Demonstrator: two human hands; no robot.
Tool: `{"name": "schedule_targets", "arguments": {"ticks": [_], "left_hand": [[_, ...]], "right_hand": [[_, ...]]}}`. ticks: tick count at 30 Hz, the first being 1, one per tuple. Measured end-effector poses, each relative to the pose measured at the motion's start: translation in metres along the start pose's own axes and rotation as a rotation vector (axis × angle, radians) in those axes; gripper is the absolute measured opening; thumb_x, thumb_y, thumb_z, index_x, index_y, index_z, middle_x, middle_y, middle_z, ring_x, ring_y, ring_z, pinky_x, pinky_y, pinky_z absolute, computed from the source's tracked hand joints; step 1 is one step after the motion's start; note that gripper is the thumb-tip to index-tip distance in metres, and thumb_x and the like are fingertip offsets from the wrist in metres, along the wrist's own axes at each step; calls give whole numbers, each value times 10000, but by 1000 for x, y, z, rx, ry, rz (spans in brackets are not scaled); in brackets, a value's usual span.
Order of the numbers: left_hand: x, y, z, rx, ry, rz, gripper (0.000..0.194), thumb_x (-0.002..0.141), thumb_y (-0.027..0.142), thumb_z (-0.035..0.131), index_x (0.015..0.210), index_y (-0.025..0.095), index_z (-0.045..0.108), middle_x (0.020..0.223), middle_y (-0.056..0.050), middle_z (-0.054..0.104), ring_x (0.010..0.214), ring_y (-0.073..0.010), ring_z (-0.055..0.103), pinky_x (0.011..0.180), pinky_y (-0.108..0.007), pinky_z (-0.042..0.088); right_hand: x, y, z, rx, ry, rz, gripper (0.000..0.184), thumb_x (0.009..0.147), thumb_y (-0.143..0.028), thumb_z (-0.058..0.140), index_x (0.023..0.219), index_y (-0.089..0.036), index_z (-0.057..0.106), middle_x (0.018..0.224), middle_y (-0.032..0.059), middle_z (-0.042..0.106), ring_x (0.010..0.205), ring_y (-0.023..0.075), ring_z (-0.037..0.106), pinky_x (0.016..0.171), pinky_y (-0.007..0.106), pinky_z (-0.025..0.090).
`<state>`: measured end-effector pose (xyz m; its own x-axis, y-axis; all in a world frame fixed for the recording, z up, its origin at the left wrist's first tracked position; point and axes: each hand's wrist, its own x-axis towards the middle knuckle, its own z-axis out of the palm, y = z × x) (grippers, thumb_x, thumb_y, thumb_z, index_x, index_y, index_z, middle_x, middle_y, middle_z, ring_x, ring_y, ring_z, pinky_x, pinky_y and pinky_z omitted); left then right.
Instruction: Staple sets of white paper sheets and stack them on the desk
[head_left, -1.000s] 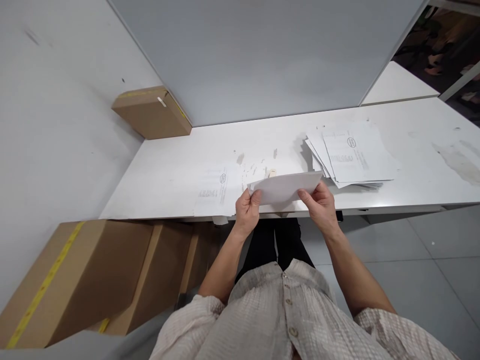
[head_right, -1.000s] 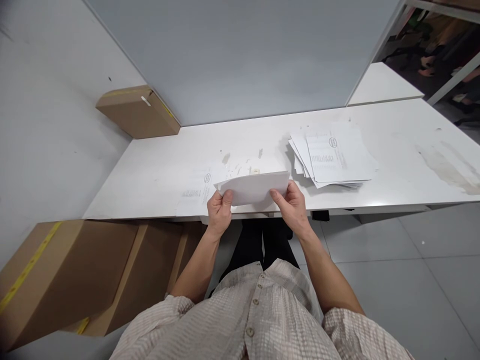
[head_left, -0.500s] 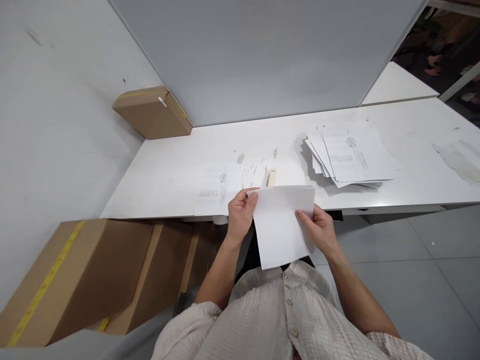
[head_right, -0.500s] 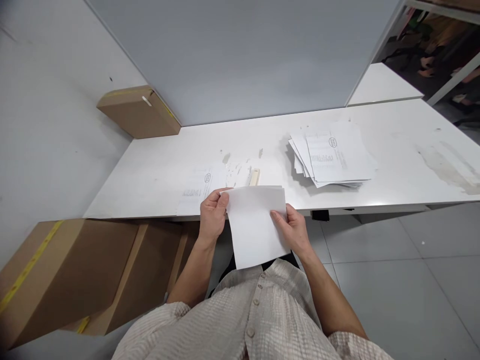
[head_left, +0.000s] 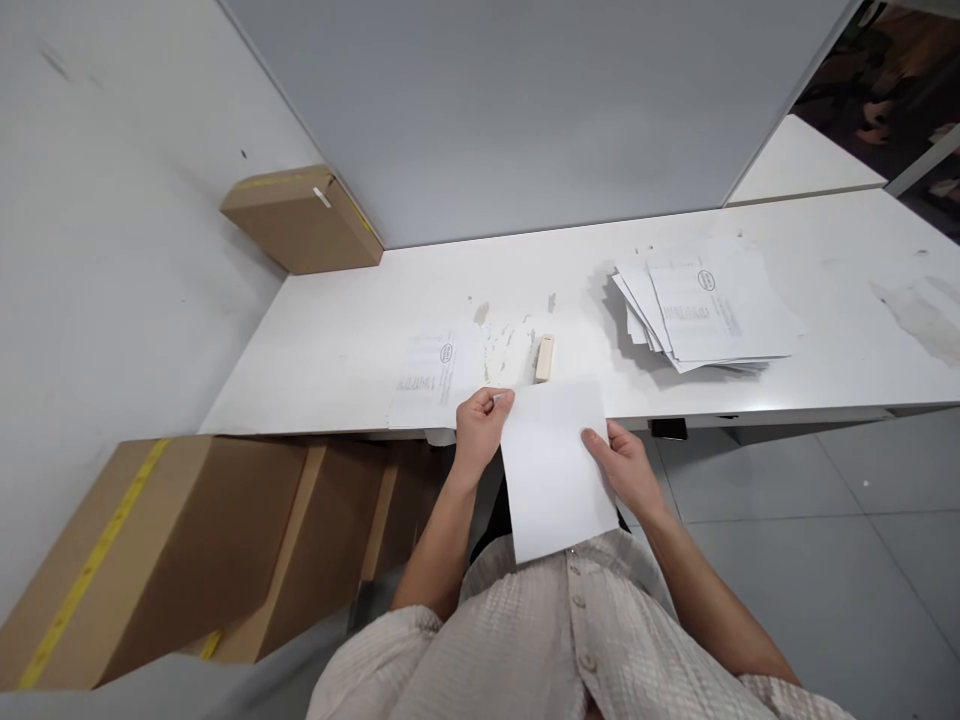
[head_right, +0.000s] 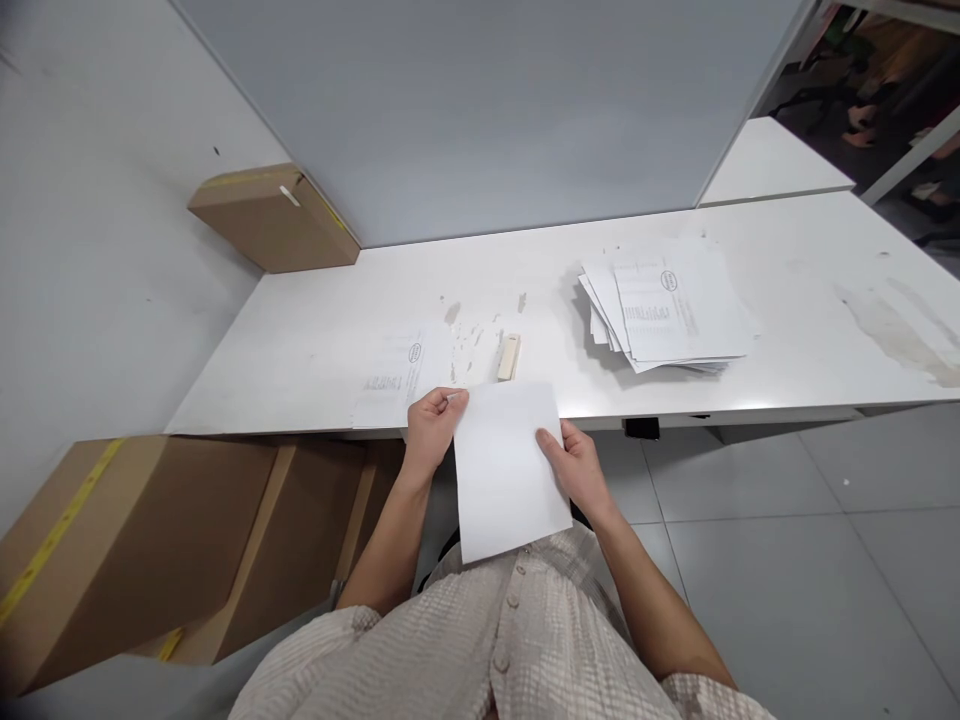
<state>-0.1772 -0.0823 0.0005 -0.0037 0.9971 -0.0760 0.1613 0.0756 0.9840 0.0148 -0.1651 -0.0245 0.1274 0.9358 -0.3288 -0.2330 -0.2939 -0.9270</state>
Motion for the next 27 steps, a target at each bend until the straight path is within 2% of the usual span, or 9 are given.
{"name": "schedule_targets", "arguments": {"ticks": [2, 4, 7, 10, 12, 15, 20, 27], "left_hand": [[5, -13, -1, 156, -28, -32, 293, 752, 433, 606, 794, 149, 666, 587, 23, 554, 538, -99, 486, 513, -218, 390], [8, -20, 0, 345, -31, -8, 292, 763, 412, 597, 892, 161, 674, 652, 7, 579, 596, -118, 517, 576, -241, 423], [12, -21, 3, 494, -53, 95, 371, 810, 365, 559, 1132, 186, 599, 906, -45, 622, 683, -129, 545, 703, -287, 458], [17, -16, 7, 554, -113, 254, 371, 877, 293, 462, 1230, 198, 529, 1093, -86, 583, 799, -149, 558, 800, -320, 459], [22, -14, 9, 580, -143, 351, 362, 902, 254, 408, 1242, 205, 520, 1123, -93, 566, 918, -174, 551, 862, -336, 444], [29, -14, 13, 601, -173, 412, 370, 914, 214, 364, 1247, 211, 525, 1115, -92, 558, 1028, -192, 518, 914, -346, 424], [34, -17, 19, 662, -226, 410, 411, 916, 171, 320, 1268, 243, 519, 1144, -94, 525, 1047, -203, 496, 909, -367, 426], [36, -20, 24, 719, -248, 411, 472, 877, 89, 319, 1244, 274, 550, 1155, -85, 518, 1050, -220, 476, 858, -362, 444]], "right_hand": [[2, 12, 3, 72, -4, 75, 338, 741, -460, 648, 938, -186, 647, 822, 42, 705, 676, 193, 622, 639, 312, 492], [3, 23, 4, 127, 24, 122, 335, 726, -455, 667, 918, -181, 647, 782, 35, 707, 631, 179, 613, 597, 296, 483], [5, 30, 1, 167, 75, 151, 349, 708, -445, 688, 926, -176, 647, 769, 33, 709, 620, 177, 613, 579, 290, 478], [8, 30, -3, 185, 108, 134, 367, 690, -446, 701, 927, -171, 647, 779, 35, 712, 626, 180, 622, 587, 294, 484], [11, 29, -4, 189, 137, 120, 381, 672, -456, 711, 916, -170, 646, 775, 35, 713, 623, 183, 626, 584, 297, 485], [15, 28, -5, 178, 191, 108, 410, 653, -478, 712, 913, -169, 643, 780, 43, 714, 639, 198, 635, 580, 305, 490], [19, 23, -9, 149, 253, 81, 408, 657, -475, 706, 919, -168, 644, 792, 46, 714, 672, 205, 639, 595, 303, 490], [21, 21, -11, 127, 249, 81, 378, 655, -473, 710, 889, -182, 650, 778, 33, 711, 651, 199, 632, 605, 307, 487]]}}
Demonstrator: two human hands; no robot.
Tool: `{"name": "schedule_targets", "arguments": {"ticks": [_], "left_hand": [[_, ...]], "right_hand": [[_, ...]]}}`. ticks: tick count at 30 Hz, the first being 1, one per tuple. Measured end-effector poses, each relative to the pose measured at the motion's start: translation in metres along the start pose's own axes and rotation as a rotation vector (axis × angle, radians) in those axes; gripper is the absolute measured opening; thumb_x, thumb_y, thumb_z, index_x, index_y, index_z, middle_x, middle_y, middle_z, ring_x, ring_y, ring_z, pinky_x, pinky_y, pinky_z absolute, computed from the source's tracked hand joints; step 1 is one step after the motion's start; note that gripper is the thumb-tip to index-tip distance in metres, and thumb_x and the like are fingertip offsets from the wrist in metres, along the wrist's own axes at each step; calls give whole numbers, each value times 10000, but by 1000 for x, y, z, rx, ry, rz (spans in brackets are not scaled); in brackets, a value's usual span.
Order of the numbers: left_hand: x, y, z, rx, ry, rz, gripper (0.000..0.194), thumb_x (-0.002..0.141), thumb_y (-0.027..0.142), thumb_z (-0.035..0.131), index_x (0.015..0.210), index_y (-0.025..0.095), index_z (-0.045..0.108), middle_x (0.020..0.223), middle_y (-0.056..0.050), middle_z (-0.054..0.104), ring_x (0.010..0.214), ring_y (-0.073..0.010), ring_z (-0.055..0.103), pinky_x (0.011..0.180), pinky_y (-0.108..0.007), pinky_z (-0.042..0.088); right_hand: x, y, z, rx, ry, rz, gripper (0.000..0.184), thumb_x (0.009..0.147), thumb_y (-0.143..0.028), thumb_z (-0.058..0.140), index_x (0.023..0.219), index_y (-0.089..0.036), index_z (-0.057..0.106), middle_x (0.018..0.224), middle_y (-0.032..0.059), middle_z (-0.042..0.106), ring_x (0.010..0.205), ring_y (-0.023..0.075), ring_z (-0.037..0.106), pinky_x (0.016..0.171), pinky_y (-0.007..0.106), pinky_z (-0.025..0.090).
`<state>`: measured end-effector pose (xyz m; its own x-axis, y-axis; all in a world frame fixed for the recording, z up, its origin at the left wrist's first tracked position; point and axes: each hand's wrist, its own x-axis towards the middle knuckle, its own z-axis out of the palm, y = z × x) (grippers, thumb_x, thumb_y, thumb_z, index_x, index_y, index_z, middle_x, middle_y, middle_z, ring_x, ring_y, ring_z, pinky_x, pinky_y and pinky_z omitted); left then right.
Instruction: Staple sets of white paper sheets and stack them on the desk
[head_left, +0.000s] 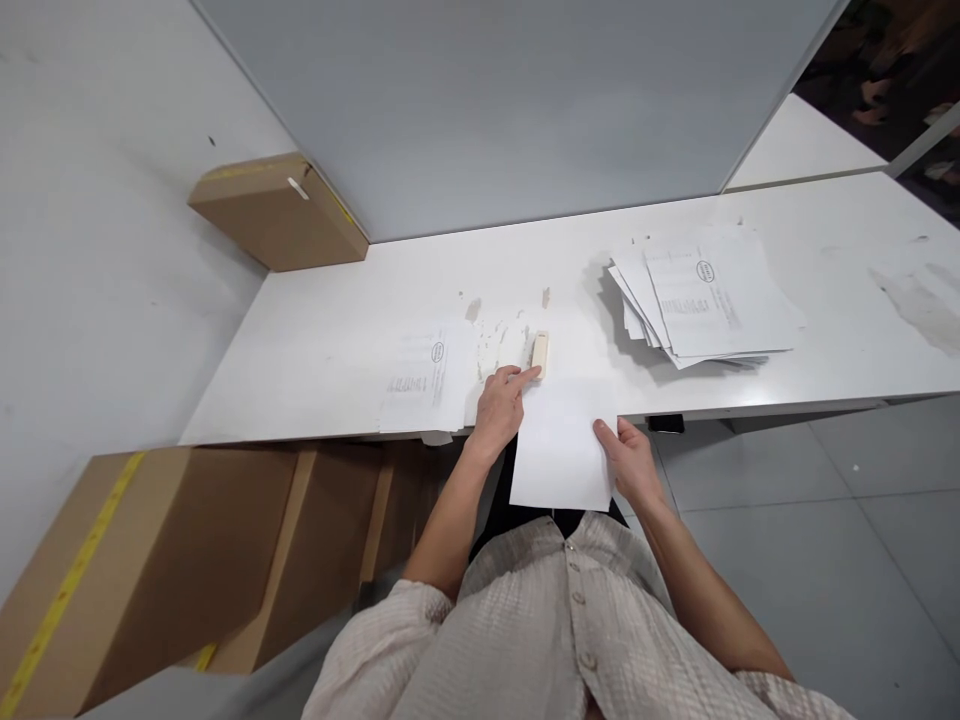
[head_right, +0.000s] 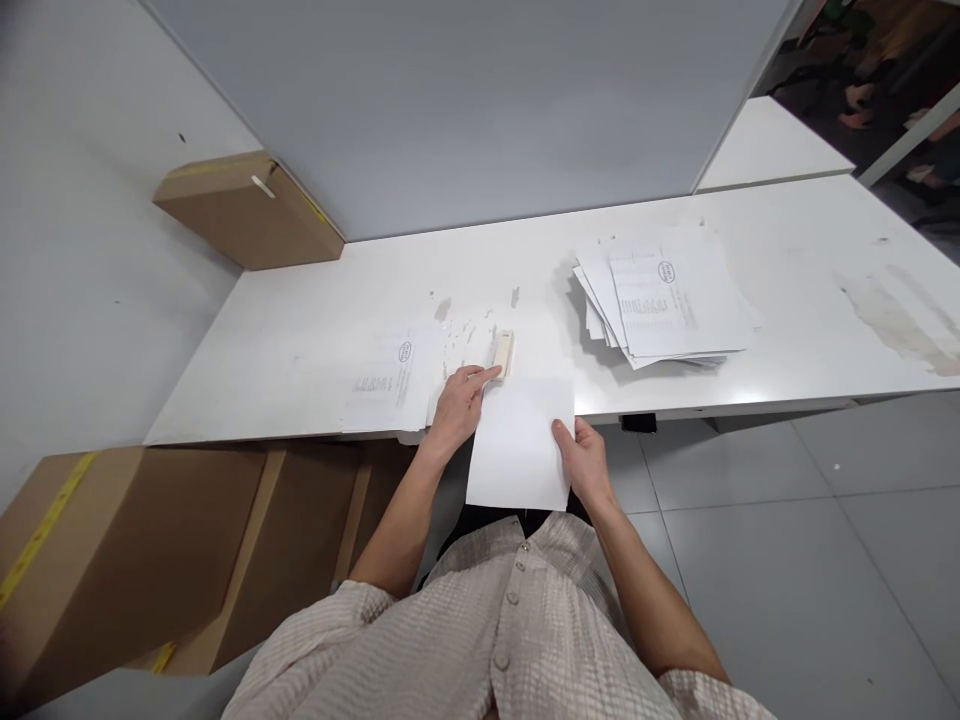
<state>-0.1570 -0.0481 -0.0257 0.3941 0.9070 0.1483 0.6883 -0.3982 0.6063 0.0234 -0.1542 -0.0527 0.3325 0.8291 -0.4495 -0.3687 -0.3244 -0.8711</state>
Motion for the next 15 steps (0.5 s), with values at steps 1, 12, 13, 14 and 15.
{"name": "schedule_targets", "arguments": {"ticks": [1, 12, 13, 14, 15], "left_hand": [[0, 0, 0, 8, 0, -6, 481, 872, 81, 320, 1246, 277, 548, 1159, -82, 518, 1045, -220, 476, 850, -359, 446], [-2, -4, 6, 126, 3, 24, 511, 865, 42, 303, 1237, 279, 560, 1063, -92, 549, 906, -214, 470, 769, -343, 436], [-1, -5, 6, 121, 1, 27, 504, 870, 48, 302, 1233, 282, 562, 1057, -90, 548, 903, -211, 470, 767, -341, 437], [-1, -6, 6, 115, 0, 28, 501, 873, 52, 302, 1232, 285, 563, 1053, -87, 547, 904, -210, 470, 771, -341, 439], [-1, -7, 6, 107, 0, 27, 499, 874, 54, 303, 1232, 287, 562, 1052, -85, 546, 909, -209, 472, 778, -343, 442]], "right_hand": [[0, 0, 0, -7, 0, -3, 383, 656, -476, 708, 892, -180, 650, 780, 34, 711, 651, 199, 632, 606, 307, 488], [-1, -2, 2, -57, 11, -15, 399, 667, -492, 695, 902, -173, 649, 824, 56, 712, 690, 210, 639, 621, 312, 491], [-1, -1, 2, -54, 16, -15, 402, 664, -492, 697, 901, -172, 649, 822, 55, 713, 689, 211, 640, 624, 314, 493], [-1, -1, 2, -48, 19, -16, 403, 659, -492, 700, 900, -172, 649, 816, 54, 713, 685, 211, 640, 625, 316, 494], [-1, 0, 2, -41, 18, -18, 406, 658, -491, 701, 904, -173, 648, 814, 54, 713, 683, 211, 640, 626, 318, 495]]}}
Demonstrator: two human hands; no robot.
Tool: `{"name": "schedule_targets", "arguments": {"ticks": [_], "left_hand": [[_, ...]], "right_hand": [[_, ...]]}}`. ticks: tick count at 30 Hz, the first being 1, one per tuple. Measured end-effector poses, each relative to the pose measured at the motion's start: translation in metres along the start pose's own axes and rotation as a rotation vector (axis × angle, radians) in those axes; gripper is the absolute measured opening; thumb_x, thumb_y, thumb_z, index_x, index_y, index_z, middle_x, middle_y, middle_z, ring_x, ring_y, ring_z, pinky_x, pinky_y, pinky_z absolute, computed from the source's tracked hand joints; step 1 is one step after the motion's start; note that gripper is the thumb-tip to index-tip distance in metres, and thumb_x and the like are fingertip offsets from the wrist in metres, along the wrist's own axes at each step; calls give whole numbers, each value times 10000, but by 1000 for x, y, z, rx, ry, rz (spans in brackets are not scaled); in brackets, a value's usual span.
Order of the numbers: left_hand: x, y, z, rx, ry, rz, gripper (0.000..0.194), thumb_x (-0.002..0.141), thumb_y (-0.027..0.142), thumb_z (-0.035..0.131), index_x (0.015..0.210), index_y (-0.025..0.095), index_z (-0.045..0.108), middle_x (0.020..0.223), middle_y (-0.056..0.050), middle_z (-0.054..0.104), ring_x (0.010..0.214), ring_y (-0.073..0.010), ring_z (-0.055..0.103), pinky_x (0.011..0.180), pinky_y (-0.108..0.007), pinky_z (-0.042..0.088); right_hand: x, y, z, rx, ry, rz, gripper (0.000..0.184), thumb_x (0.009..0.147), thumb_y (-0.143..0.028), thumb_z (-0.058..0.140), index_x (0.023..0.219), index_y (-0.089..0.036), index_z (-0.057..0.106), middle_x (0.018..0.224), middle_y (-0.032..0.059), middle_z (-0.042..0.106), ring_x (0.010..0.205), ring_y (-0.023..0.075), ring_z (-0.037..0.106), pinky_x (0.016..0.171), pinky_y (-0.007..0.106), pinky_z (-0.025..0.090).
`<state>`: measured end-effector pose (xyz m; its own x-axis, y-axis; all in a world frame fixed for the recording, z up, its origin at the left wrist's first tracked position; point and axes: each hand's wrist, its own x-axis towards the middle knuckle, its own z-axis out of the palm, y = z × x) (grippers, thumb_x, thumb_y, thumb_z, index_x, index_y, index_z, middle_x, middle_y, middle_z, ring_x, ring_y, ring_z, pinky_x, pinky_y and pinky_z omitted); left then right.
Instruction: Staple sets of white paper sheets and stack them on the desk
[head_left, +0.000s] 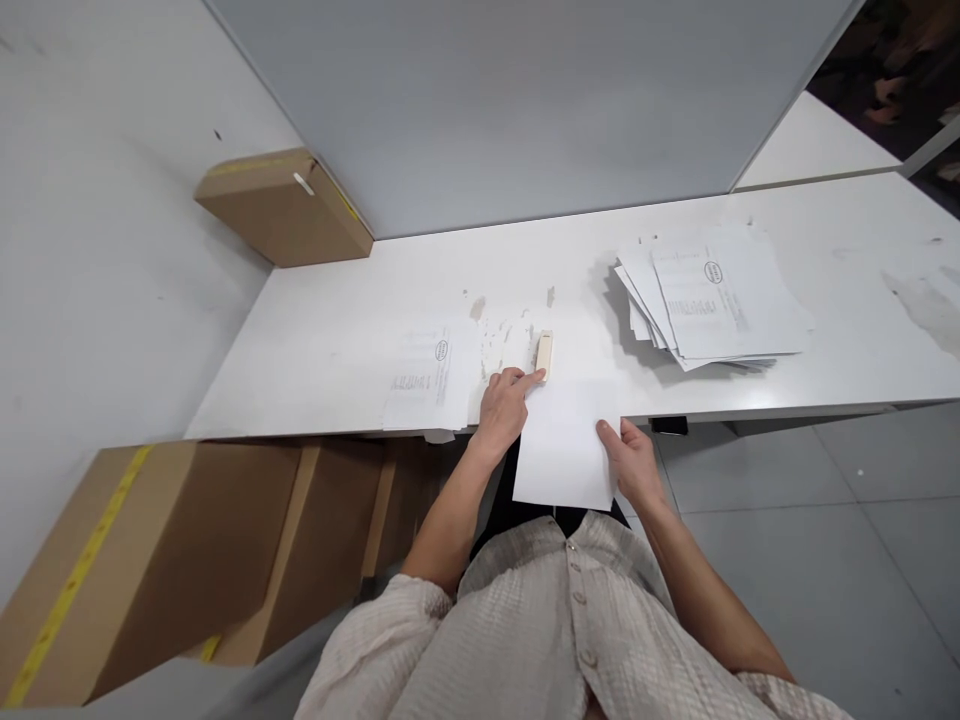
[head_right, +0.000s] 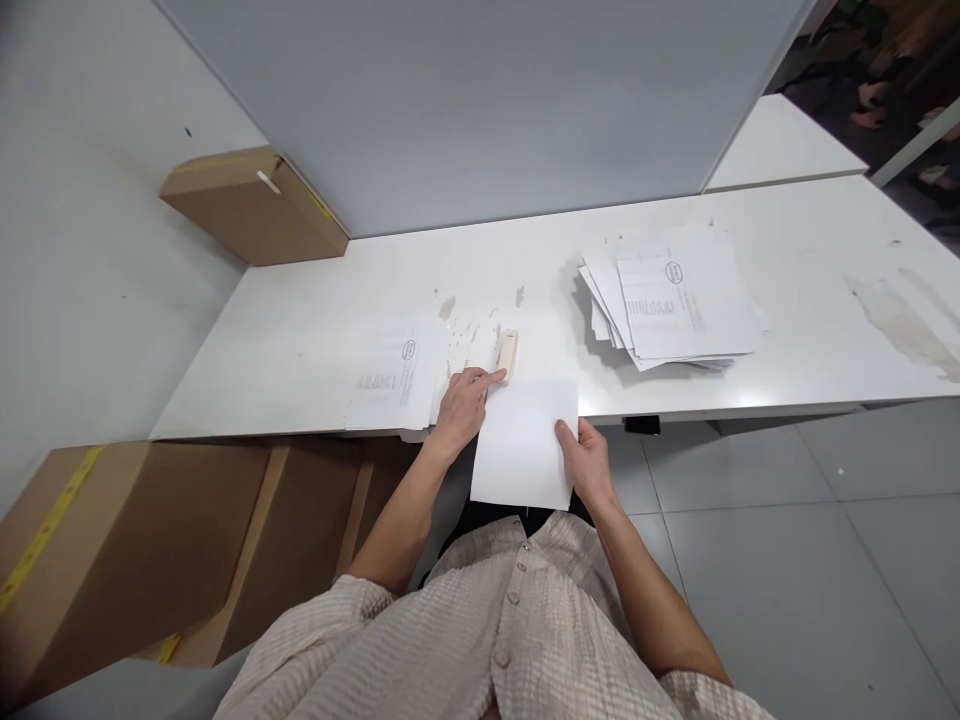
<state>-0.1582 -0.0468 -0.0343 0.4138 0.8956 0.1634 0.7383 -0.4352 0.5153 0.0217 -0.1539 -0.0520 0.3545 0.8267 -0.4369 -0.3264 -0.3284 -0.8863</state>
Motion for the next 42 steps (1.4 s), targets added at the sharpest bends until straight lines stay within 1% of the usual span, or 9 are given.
{"name": "schedule_targets", "arguments": {"ticks": [7, 11, 19, 24, 30, 32, 34, 37, 42], "left_hand": [[-15, 8, -16, -269, -12, -44, 455, 930, 182, 287, 1361, 279, 396, 1179, -96, 532, 1071, -201, 500, 911, -374, 422], [-52, 9, -32, -525, 79, -337, 517, 922, 403, 372, 1398, 223, 282, 1194, -125, 556, 989, -188, 576, 867, -366, 453], [-94, -1, -62, -998, -52, -559, 405, 705, 468, 679, 929, 133, 643, 819, -78, 689, 746, -183, 629, 660, -288, 506], [-55, -45, -98, -835, 214, -642, 335, 625, 441, 711, 742, 147, 601, 607, 14, 607, 544, -121, 540, 510, -227, 436], [-5, -127, -131, -262, 152, -721, 291, 676, 404, 609, 565, 169, 478, 465, 47, 402, 475, -107, 423, 457, -216, 322], [2, -140, -131, 14, 60, -735, 241, 697, 380, 592, 631, 153, 546, 552, -1, 494, 570, -154, 496, 527, -248, 374], [2, -140, -127, 234, 22, -740, 315, 718, 380, 583, 893, 120, 620, 802, -98, 613, 782, -249, 568, 673, -324, 439], [-7, -121, -118, 434, 99, -715, 623, 761, 409, 555, 1295, 112, 440, 1189, -230, 521, 1073, -386, 489, 845, -497, 413], [-29, -77, -93, 433, 334, -522, 577, 843, 377, 465, 1362, 139, 386, 1275, -208, 463, 1148, -380, 431, 925, -535, 376]], "right_hand": [[-7, 3, 1, 17, -44, 18, 411, 666, -491, 697, 921, -172, 651, 800, 51, 714, 662, 213, 637, 613, 322, 496], [-28, 1, 2, -15, -109, 9, 373, 704, -471, 678, 945, -187, 650, 823, 45, 710, 676, 203, 628, 611, 309, 486], [-32, -12, 42, -24, -210, -182, 297, 797, -450, 594, 987, -222, 616, 889, 23, 686, 766, 182, 620, 669, 286, 491], [-21, -24, 55, -63, -390, -196, 319, 819, -454, 565, 1031, -217, 545, 924, 42, 675, 745, 154, 630, 714, 309, 513], [-17, -29, 13, -183, -291, -210, 307, 810, -459, 569, 971, -198, 564, 941, 77, 672, 701, 155, 638, 652, 308, 511], [-14, -34, -8, -229, -184, -244, 318, 790, -465, 589, 956, -194, 572, 874, 66, 670, 634, 145, 616, 595, 295, 499], [-7, -44, -31, -306, -14, -326, 335, 769, -478, 605, 945, -193, 585, 810, 51, 659, 585, 142, 591, 556, 293, 486], [9, -68, -62, -549, 322, -536, 344, 782, -495, 575, 948, -197, 615, 790, 45, 645, 626, 163, 584, 607, 330, 492], [49, -106, -81, -1044, 490, -830, 412, 817, -495, 528, 1064, -174, 604, 1116, 147, 598, 1037, 285, 531, 828, 432, 451]]}}
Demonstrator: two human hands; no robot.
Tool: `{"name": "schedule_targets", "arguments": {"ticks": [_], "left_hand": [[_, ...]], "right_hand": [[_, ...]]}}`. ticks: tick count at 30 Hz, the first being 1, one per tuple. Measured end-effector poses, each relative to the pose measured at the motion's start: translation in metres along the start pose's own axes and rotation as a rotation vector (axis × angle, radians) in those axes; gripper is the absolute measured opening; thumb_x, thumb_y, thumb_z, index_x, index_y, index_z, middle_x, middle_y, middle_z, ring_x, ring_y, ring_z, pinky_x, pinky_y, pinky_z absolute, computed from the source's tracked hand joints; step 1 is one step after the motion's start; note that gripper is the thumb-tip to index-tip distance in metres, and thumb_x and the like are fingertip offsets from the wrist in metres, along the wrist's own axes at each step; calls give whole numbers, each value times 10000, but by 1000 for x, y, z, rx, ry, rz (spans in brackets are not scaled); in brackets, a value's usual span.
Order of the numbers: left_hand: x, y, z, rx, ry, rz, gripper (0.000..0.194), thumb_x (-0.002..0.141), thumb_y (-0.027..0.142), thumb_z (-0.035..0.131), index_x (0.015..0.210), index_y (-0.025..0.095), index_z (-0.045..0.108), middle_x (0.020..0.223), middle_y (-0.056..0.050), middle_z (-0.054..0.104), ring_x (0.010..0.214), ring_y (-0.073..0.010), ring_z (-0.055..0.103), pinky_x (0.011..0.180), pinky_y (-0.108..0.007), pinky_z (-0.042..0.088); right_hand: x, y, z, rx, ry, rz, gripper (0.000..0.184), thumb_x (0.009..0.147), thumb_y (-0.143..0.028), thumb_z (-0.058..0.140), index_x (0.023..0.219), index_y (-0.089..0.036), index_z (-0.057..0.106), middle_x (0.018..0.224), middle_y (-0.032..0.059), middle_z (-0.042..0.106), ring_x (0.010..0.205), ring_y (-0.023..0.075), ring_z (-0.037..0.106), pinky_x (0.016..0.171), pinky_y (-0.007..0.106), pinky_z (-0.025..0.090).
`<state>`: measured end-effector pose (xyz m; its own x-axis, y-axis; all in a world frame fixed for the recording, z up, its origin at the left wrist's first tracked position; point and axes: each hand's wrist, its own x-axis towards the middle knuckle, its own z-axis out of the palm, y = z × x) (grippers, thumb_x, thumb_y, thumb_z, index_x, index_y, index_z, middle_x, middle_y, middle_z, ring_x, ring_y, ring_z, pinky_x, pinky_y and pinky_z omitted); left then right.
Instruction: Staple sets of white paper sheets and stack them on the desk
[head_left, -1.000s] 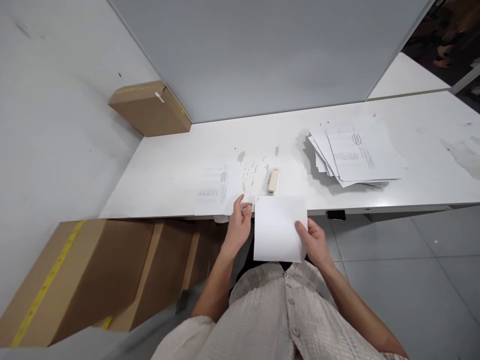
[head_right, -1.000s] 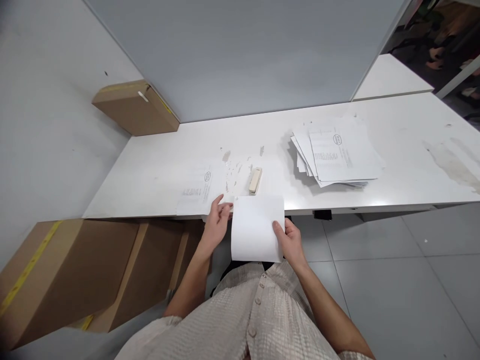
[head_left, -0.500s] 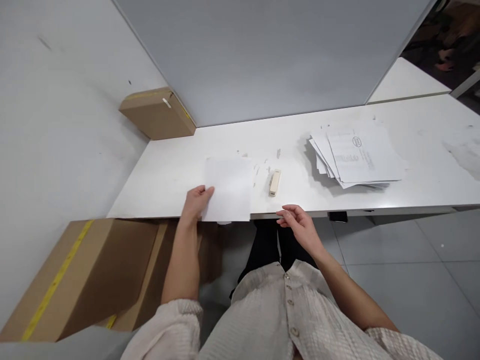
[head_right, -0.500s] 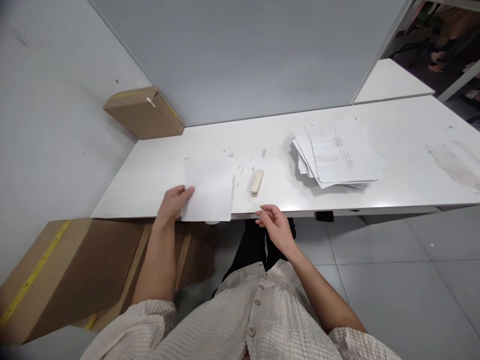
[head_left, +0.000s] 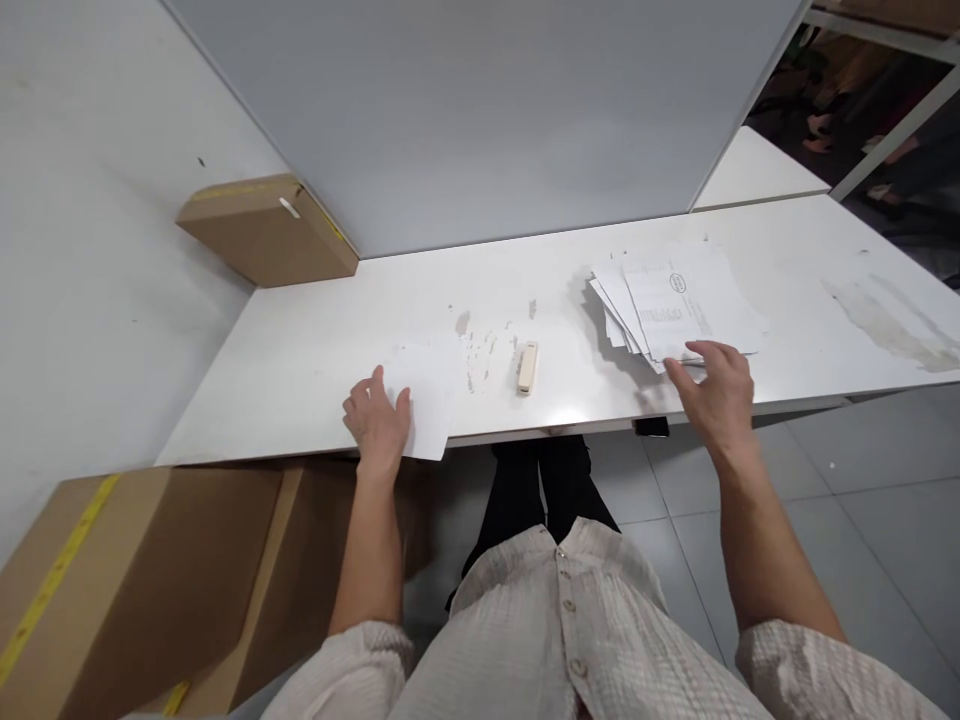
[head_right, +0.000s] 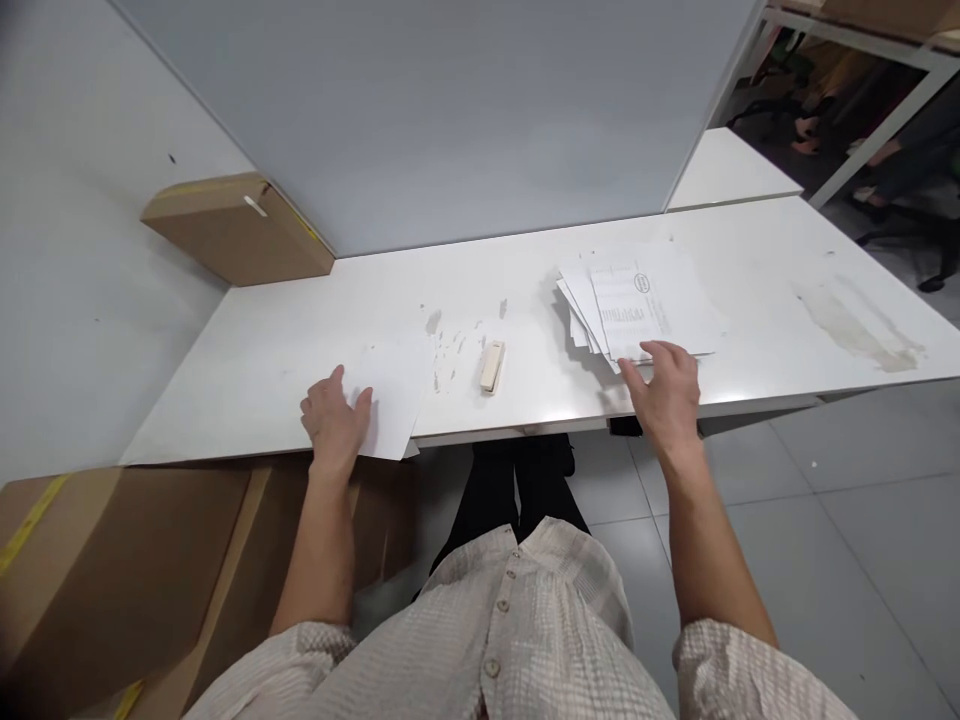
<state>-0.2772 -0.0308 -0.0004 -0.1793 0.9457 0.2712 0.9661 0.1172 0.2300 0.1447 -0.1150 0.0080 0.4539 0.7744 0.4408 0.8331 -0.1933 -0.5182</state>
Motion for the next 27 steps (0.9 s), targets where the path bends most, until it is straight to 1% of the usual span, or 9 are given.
{"name": "schedule_targets", "arguments": {"ticks": [2, 5, 9, 13, 15, 18, 21, 24, 27], "left_hand": [[-16, 10, 5, -84, 18, 69, 544, 853, 369, 461, 1346, 142, 414, 1258, -190, 483, 1158, -353, 437, 956, -515, 369], [-36, 20, 13, -200, 8, 149, 522, 867, 367, 454, 1343, 154, 417, 1247, -171, 502, 1175, -318, 441, 982, -492, 365], [-49, 23, 16, -283, -23, 193, 501, 885, 370, 430, 1338, 156, 414, 1249, -161, 511, 1177, -299, 448, 980, -476, 380], [-54, 24, 14, -328, -57, 245, 488, 893, 364, 419, 1328, 141, 418, 1238, -156, 528, 1168, -285, 459, 984, -459, 387], [-56, 25, 13, -348, -63, 260, 478, 895, 360, 417, 1323, 149, 420, 1235, -149, 536, 1168, -279, 463, 983, -457, 390], [-59, 28, 13, -373, -70, 259, 473, 893, 357, 423, 1325, 163, 415, 1228, -139, 540, 1159, -271, 474, 976, -453, 401], [-62, 30, 14, -386, -82, 252, 478, 894, 358, 425, 1332, 170, 405, 1221, -136, 540, 1147, -266, 486, 963, -448, 414], [-64, 30, 16, -387, -98, 240, 479, 893, 361, 425, 1332, 171, 406, 1217, -136, 541, 1142, -268, 491, 957, -451, 419], [-65, 30, 16, -395, -111, 229, 477, 890, 365, 425, 1327, 172, 412, 1211, -134, 545, 1135, -268, 496, 957, -454, 419]], "right_hand": [[14, 0, 9, -91, -84, -70, 483, 800, -505, 550, 1118, -142, 575, 1215, 187, 542, 1152, 329, 448, 874, 463, 419], [24, -3, 21, -202, -207, -96, 478, 803, -480, 552, 1087, -96, 578, 1165, 217, 562, 1135, 354, 443, 861, 475, 407], [24, -8, 17, -198, -241, -115, 349, 846, -438, 474, 914, -133, 631, 1000, 164, 625, 1000, 307, 515, 779, 406, 419], [29, -9, 2, -189, -252, -99, 391, 906, -346, 333, 712, -165, 621, 729, 103, 624, 691, 212, 547, 619, 318, 383], [35, -4, -2, -237, -146, -82, 396, 917, -325, 308, 766, -151, 630, 712, 103, 623, 633, 196, 530, 580, 306, 355], [44, 6, -4, -331, -16, -130, 397, 932, -307, 283, 1004, -116, 624, 787, 126, 639, 672, 208, 546, 569, 302, 341], [48, 14, -2, -381, -97, -229, 376, 916, -221, 301, 1169, -167, 575, 827, 104, 643, 673, 196, 551, 548, 290, 327], [46, 14, 0, -388, -250, -348, 361, 858, -132, 349, 1078, -196, 628, 942, 106, 641, 757, 204, 568, 570, 291, 356], [41, 8, 3, -356, -296, -341, 295, 860, -212, 396, 998, -151, 650, 950, 123, 643, 854, 238, 563, 662, 322, 414]]}}
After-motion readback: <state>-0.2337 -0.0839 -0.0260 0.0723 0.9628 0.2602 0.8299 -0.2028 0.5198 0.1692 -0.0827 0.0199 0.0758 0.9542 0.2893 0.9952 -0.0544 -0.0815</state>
